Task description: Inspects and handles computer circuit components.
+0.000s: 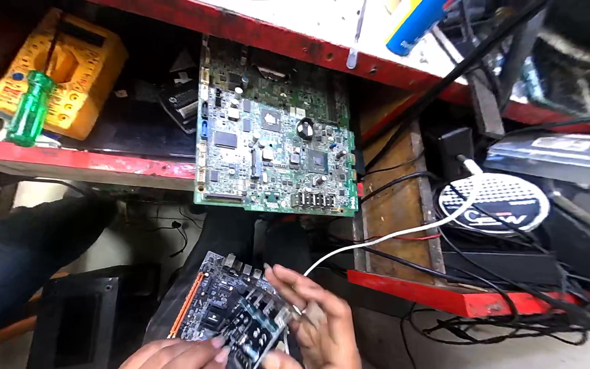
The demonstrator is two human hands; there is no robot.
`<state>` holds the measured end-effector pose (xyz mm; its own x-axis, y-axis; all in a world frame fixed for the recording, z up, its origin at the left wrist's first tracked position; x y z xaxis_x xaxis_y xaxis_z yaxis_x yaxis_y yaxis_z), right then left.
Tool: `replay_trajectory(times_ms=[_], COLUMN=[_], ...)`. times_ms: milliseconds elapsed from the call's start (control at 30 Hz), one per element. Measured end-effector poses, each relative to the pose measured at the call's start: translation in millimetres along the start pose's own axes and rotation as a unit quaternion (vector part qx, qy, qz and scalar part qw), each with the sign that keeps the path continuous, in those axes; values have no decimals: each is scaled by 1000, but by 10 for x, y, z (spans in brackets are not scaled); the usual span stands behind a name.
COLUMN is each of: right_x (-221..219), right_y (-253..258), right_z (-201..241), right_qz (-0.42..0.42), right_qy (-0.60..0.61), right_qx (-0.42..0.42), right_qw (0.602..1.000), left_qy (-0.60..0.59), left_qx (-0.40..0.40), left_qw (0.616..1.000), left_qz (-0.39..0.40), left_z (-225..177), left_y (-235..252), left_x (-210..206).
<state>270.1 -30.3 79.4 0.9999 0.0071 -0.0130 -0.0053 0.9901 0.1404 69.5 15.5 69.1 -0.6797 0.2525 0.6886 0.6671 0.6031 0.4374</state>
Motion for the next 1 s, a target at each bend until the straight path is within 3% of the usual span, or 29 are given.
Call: replay_trajectory(times_ms=[167,333,500,600,700,767,1000], right_x=[-63,-78,-26,-32,-57,-70,-80], right_y=[65,185,403,523,601,632,641], right_z=[-159,-288,-374,-418,-474,-500,-539], right_qz=[106,64,58,57,72,97,123], right_qy=[61,-51,-95,-93,-104,-123,-206], right_qx=[-48,-58,-145,-228,-227,-215,-177], right_qw=[991,995,983,967,966,964,954], left_qy=[60,54,-40,-98,-190,-229,-262], left_qx=[23,41,245,381,483,496,490], left_qw=[998,997,969,919,852,832,822], left_qz=[-21,-36,-8,19,70,96,126], left_z=[144,222,482,687,783,818,915], left_y=[-125,-98,-270,-454,-507,-475,-389], left_x=[-258,-306,-204,-209,-257,-294,-401])
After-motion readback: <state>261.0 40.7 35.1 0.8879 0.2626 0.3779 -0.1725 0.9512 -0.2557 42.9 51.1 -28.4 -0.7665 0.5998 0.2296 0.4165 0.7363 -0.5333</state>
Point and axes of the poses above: each hand's wrist, its own y-axis towards the middle knuckle, its own x-axis out of the back of the hand, z = x × y, the point moved 2 cm from there along y, towards the middle knuckle, and after that the axes turned 11 degrees about z, right-handed, at the moved point
